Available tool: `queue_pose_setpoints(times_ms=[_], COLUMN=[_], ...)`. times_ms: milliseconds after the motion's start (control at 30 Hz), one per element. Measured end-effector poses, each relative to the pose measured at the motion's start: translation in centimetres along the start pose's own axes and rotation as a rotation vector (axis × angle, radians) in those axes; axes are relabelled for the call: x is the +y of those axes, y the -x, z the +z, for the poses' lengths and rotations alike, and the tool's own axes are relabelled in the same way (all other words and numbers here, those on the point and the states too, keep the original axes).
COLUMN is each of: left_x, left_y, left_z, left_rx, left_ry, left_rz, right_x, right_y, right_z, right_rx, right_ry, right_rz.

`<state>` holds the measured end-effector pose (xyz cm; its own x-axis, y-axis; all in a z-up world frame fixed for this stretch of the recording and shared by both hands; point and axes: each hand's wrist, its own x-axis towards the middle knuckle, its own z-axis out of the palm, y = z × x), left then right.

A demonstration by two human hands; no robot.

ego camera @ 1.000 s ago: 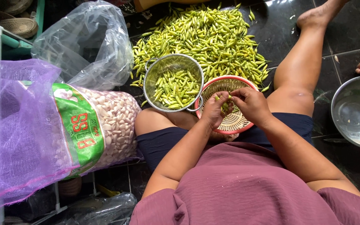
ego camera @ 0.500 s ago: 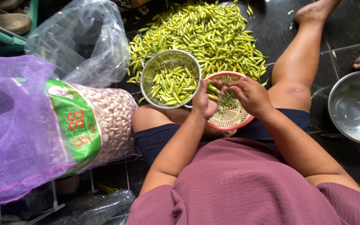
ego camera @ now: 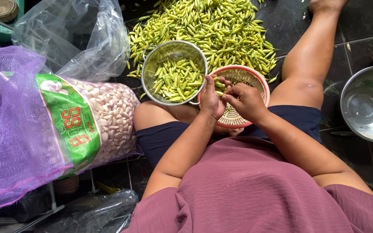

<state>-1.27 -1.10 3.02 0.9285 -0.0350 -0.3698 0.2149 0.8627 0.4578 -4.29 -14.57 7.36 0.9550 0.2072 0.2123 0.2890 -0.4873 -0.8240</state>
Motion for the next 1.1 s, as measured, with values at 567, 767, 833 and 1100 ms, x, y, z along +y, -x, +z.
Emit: queue_pose_setpoints(times_ms=[567, 767, 833, 1100], left_x=[-0.1, -1.2, -0.6, 0.4], left_y=[-0.7, -0.2, 0.2, -0.9], left_z=[-3.1, -2.8, -1.8, -3.3], left_rx=[-0.146, -0.101, -0.086, -0.258], left_ry=[0.012, -0.272, -0.282, 0.18], left_rz=[-0.259, -0.283, -0.313, -0.394], right_x=[0.4, 1.2, 1.0, 2.6], right_y=[-0.5, -0.8, -1.1, -1.4], right_z=[-3.0, -2.6, -2.6, -4.3], right_rx=[0.052, -0.005, -0.025, 0.077], right_ry=[-0.11, -0.128, -0.204, -0.146], right_rz=[0.166, 0.178, 0.212, 0.213])
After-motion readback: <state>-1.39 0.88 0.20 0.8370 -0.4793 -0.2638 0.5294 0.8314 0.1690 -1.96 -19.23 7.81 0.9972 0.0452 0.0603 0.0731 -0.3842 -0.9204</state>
